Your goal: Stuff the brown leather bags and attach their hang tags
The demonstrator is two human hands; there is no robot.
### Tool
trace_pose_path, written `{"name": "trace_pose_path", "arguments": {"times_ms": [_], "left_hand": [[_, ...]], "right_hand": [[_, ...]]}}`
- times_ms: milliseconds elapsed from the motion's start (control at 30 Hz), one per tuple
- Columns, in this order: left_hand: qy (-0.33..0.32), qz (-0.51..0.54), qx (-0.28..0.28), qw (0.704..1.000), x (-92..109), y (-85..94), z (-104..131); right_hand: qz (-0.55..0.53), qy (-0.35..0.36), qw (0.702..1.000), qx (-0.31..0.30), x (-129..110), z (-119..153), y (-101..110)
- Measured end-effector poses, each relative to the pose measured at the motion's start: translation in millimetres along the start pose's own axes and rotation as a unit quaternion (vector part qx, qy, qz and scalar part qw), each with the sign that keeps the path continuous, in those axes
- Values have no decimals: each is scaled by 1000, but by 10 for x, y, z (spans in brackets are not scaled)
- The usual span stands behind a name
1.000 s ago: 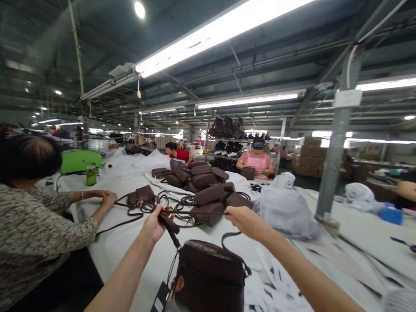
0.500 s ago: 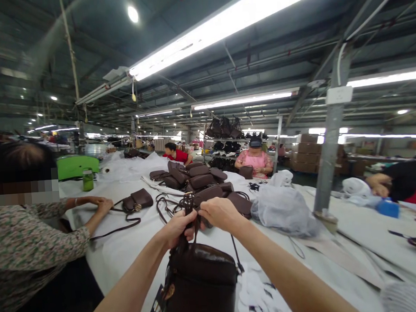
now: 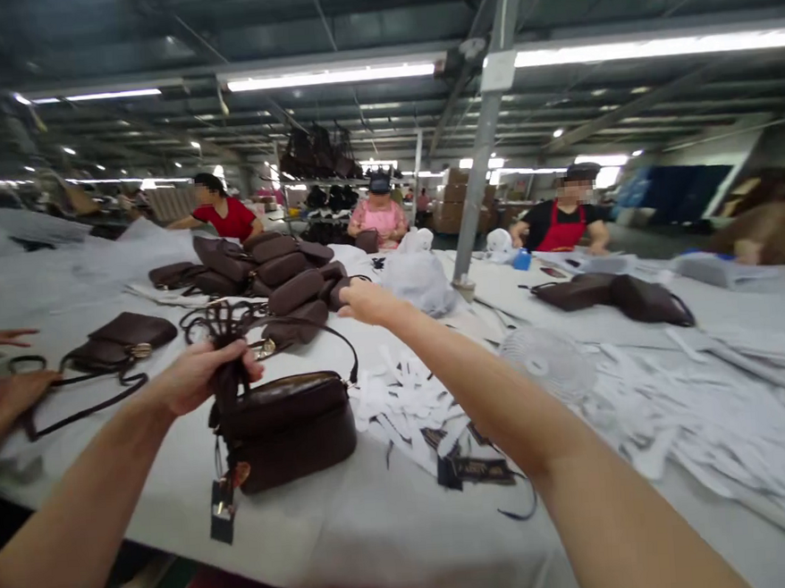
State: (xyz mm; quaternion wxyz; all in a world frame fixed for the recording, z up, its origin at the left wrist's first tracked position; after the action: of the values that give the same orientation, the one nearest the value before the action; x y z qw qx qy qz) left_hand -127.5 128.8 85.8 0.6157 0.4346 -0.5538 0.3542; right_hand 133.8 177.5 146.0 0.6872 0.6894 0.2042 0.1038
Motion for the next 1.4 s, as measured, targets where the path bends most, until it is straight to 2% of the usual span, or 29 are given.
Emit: {"name": "trace_pose_path", "arguments": {"times_ms": [67,167,267,367,467,600,767,900,1000,1133,1267,1400], "left_hand": [[15,52,-5,999,-34,60,-7],[30,81,-25,996,-113,55,6],[26,74,-35,996,-180,-15,23],[15,72,-27,997,-190,-68,43],[22,66,-15,997,-161,-82,76],[34,65,13,997,-124,-85,124],[45,63,37,996,-109,-107,154],[42,58,39,997,-106,-104,145],[49,62,22,997,-138,-85,132],[42,95,16,994,-210,-45,117],[33,114,25,993,-246,-55,101],[10,115,28,993,-226,-121,104]], "right_hand": [[-11,-64,994,-88,314,214,-249],[-18,-132,971,-200,672,649,-796],[-4,-163,964,-210,931,1031,-1324],[4,-175,968,-181,1139,1263,-1668],[-16,-155,976,-153,1299,1366,-1799],[-53,-127,983,-121,1440,1494,-1794],[-116,-130,979,-102,1437,1757,-1865],[-226,-160,961,-25,1469,1869,-1857],[-338,-191,917,88,1589,1881,-1659],[-496,-219,805,240,1651,1860,-1285],[-615,-193,698,312,1383,1784,-1082],[-731,-175,575,323,939,1630,-1102]]}}
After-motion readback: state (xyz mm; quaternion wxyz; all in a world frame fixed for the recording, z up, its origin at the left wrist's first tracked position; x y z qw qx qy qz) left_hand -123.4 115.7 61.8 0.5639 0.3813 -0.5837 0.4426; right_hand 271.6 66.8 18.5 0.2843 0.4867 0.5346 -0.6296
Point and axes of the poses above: each hand's wrist, its own z-axis away from the middle knuckle, its own y-axis out of the back of the hand, x = y × z, the point moved 3 cm from there along -z, towards the middle knuckle, and after that the axes turned 14 degrees about -z, right-handed, at the moved point
